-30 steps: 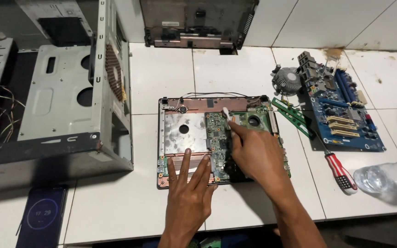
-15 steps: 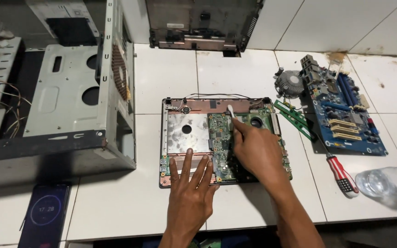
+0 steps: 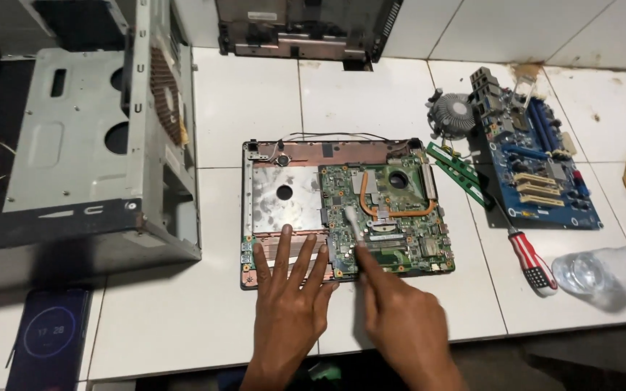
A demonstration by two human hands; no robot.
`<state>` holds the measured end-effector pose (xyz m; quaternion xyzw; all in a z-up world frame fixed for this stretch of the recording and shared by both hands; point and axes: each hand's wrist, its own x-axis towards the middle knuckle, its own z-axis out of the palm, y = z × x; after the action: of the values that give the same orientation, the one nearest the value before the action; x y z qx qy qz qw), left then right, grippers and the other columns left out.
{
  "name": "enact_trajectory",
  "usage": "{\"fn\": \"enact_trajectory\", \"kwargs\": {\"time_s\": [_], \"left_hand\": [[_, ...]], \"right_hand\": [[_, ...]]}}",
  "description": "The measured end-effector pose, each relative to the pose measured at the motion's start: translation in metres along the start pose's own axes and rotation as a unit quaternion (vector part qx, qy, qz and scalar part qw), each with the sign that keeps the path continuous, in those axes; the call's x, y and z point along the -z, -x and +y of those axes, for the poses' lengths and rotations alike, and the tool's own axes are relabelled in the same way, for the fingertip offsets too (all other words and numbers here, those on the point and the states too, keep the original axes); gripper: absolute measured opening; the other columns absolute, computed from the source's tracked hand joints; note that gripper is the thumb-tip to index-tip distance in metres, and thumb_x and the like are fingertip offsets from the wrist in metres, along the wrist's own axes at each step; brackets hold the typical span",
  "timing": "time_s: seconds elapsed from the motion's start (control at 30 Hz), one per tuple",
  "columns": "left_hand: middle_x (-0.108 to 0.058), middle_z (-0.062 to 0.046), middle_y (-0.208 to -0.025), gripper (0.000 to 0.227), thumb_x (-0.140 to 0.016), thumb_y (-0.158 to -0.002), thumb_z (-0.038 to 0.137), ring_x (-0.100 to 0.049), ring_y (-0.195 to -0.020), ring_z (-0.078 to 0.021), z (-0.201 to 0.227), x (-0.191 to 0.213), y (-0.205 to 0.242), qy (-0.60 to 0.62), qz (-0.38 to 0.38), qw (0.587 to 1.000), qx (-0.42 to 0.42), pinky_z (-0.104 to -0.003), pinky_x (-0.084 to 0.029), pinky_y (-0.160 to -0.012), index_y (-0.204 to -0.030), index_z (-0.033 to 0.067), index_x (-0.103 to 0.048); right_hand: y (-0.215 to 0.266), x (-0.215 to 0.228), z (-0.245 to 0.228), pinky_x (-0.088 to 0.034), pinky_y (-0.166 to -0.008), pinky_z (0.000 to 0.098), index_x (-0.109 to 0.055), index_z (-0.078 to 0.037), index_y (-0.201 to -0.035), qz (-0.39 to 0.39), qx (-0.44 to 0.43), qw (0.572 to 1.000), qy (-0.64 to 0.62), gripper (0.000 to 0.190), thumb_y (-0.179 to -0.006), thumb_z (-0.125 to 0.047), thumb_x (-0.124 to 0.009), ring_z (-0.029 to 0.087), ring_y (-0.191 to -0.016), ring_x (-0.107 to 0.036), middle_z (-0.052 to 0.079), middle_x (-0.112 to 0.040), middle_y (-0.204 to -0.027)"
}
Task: The person uses a small brush to clean dust and debris from a disassembled laptop motherboard. They systematically brush across the circuit board, heat pipes, and surrounding components while holding the board steady with their other hand.
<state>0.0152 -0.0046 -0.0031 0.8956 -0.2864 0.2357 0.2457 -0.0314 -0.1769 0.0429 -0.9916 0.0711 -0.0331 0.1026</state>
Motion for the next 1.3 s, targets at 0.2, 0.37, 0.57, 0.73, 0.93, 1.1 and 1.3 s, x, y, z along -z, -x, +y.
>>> {"fn": "enact_trajectory", "kwargs": {"time_s": [0.2, 0.37, 0.57, 0.73, 0.93, 1.1, 1.3], "left_hand": [[-0.052, -0.011, -0.159, 0.058, -0.075, -0.096, 0.037, -0.028, -0.157, -0.0426, -0.003, -0.004, 0.003, 0.005, -0.013, 1.000, 0.006, -0.073, -0.015, -0.125, -0.146, 0.0115, -0.060], [-0.051, -0.012, -0.160, 0.059, -0.076, -0.096, 0.036, -0.029, -0.156, -0.0440, -0.001, -0.003, 0.003, 0.005, -0.007, 1.000, 0.002, -0.074, -0.014, -0.126, -0.147, 0.0112, -0.058], [-0.056, -0.014, -0.155, 0.053, -0.075, -0.097, 0.034, -0.033, -0.154, -0.0453, 0.001, 0.000, 0.001, 0.000, -0.002, 1.000, 0.003, -0.073, -0.016, -0.125, -0.142, 0.0098, -0.062], [-0.054, -0.014, -0.157, 0.056, -0.075, -0.098, 0.036, -0.031, -0.155, -0.0450, -0.001, -0.003, 0.004, 0.006, 0.001, 1.000, 0.003, -0.073, -0.014, -0.125, -0.145, 0.0096, -0.060], [-0.052, -0.013, -0.160, 0.062, -0.075, -0.098, 0.036, -0.028, -0.157, -0.0433, -0.001, -0.003, 0.006, -0.006, -0.013, 1.000, 0.003, -0.071, -0.012, -0.127, -0.151, 0.0116, -0.055], [-0.053, -0.014, -0.158, 0.057, -0.073, -0.099, 0.036, -0.029, -0.156, -0.0439, 0.001, -0.002, 0.005, -0.001, -0.010, 1.000, 0.007, -0.071, -0.013, -0.127, -0.148, 0.0093, -0.058], [-0.053, -0.014, -0.158, 0.058, -0.072, -0.099, 0.037, -0.028, -0.156, -0.0434, 0.000, -0.002, 0.005, 0.004, -0.012, 1.000, 0.010, -0.070, -0.012, -0.127, -0.148, 0.0094, -0.058]], "right_hand": [[0.062, -0.006, 0.051, -0.055, -0.054, 0.0392, -0.059, -0.060, -0.142, 0.009, -0.075, 0.996, -0.048, 0.060, -0.090, -0.033, -0.065, 0.024, -0.039, -0.056, 0.001, -0.077, -0.068], [0.069, 0.014, 0.044, -0.042, -0.045, 0.0351, -0.069, -0.046, -0.139, 0.095, -0.078, 0.991, -0.050, 0.049, -0.093, -0.027, -0.067, 0.016, -0.047, -0.028, 0.007, -0.051, -0.054], [0.069, -0.014, 0.047, -0.055, -0.056, 0.0361, -0.068, -0.042, -0.139, 0.126, -0.077, 0.986, -0.074, 0.047, -0.096, -0.024, -0.061, 0.014, -0.045, -0.059, -0.008, -0.083, -0.110], [0.068, -0.010, 0.042, -0.052, -0.046, 0.0366, -0.065, -0.051, -0.138, 0.096, -0.060, 0.991, -0.071, 0.051, -0.094, -0.027, -0.062, 0.014, -0.038, -0.047, -0.008, -0.084, -0.086], [0.065, -0.004, 0.019, -0.045, -0.045, 0.0336, -0.069, -0.033, -0.140, 0.127, 0.006, 0.986, -0.106, 0.047, -0.094, -0.022, -0.068, 0.014, -0.041, -0.037, 0.003, -0.081, -0.079], [0.065, -0.007, 0.017, -0.046, -0.047, 0.0343, -0.065, -0.041, -0.144, 0.097, -0.013, 0.990, -0.098, 0.050, -0.097, -0.025, -0.061, 0.017, -0.041, -0.038, 0.003, -0.069, -0.063], [0.051, -0.010, 0.024, -0.056, -0.054, 0.0407, -0.067, -0.046, -0.140, 0.062, -0.078, 0.987, -0.129, 0.049, -0.094, -0.030, -0.063, 0.013, -0.046, -0.068, -0.003, -0.086, -0.107]]}}
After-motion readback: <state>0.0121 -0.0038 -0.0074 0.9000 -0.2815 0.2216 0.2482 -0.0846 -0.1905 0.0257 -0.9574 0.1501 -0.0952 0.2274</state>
